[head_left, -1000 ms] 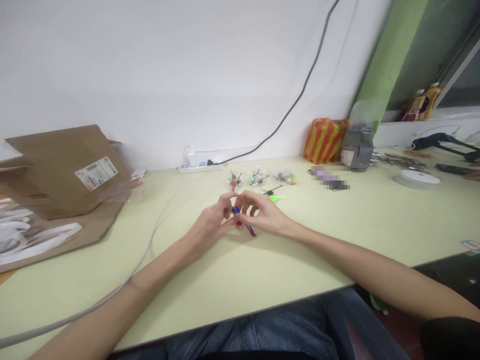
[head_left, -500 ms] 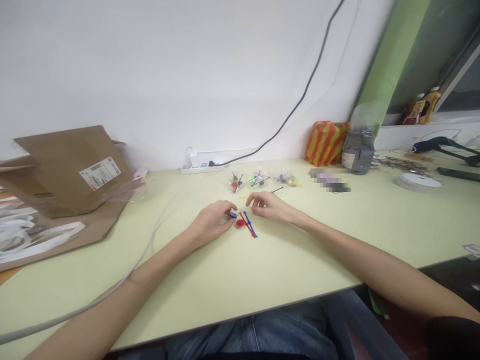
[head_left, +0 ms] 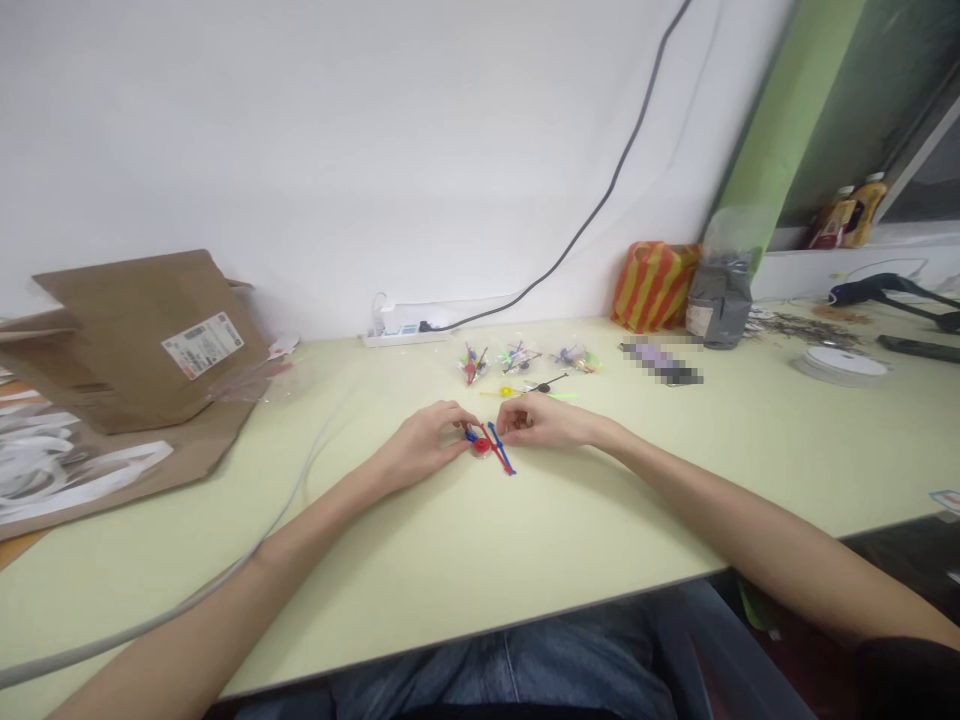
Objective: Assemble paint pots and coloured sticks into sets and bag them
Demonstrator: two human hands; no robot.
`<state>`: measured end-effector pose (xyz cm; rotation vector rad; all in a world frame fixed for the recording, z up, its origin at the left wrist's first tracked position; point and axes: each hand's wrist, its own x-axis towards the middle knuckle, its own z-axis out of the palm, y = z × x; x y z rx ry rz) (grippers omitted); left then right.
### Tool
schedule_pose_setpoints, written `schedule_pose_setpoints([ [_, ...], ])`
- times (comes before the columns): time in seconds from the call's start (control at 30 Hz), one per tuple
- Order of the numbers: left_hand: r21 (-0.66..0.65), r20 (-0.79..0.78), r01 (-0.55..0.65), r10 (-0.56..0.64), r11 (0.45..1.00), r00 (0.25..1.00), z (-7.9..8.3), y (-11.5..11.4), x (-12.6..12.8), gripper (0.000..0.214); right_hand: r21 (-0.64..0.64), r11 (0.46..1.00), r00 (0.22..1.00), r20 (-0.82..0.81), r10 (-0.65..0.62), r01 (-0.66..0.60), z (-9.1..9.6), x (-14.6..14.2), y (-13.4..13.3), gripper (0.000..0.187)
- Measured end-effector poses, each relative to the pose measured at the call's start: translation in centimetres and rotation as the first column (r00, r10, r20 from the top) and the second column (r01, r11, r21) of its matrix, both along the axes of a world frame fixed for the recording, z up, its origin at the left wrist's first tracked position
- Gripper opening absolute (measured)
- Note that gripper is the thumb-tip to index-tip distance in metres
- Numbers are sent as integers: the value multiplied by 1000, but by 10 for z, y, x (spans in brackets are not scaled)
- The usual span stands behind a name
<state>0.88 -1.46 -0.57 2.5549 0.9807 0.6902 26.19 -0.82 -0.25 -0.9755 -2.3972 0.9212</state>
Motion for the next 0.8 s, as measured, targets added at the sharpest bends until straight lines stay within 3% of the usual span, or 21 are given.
schedule_pose_setpoints([
  [0.4, -37, 17, 15, -14, 999, 1000, 1, -1, 2, 19, -20, 1000, 1000, 16, 9, -9, 3, -1, -2, 7],
  [0.6, -6, 122, -122, 122, 992, 985, 6, 1, -1, 23, -5, 1000, 1000, 30, -4, 5, 3, -1, -3, 11],
  [0.8, -208, 49, -152, 165, 966, 985, 8, 1, -2, 39, -1, 999, 999, 43, -32, 32, 4, -2, -4, 11],
])
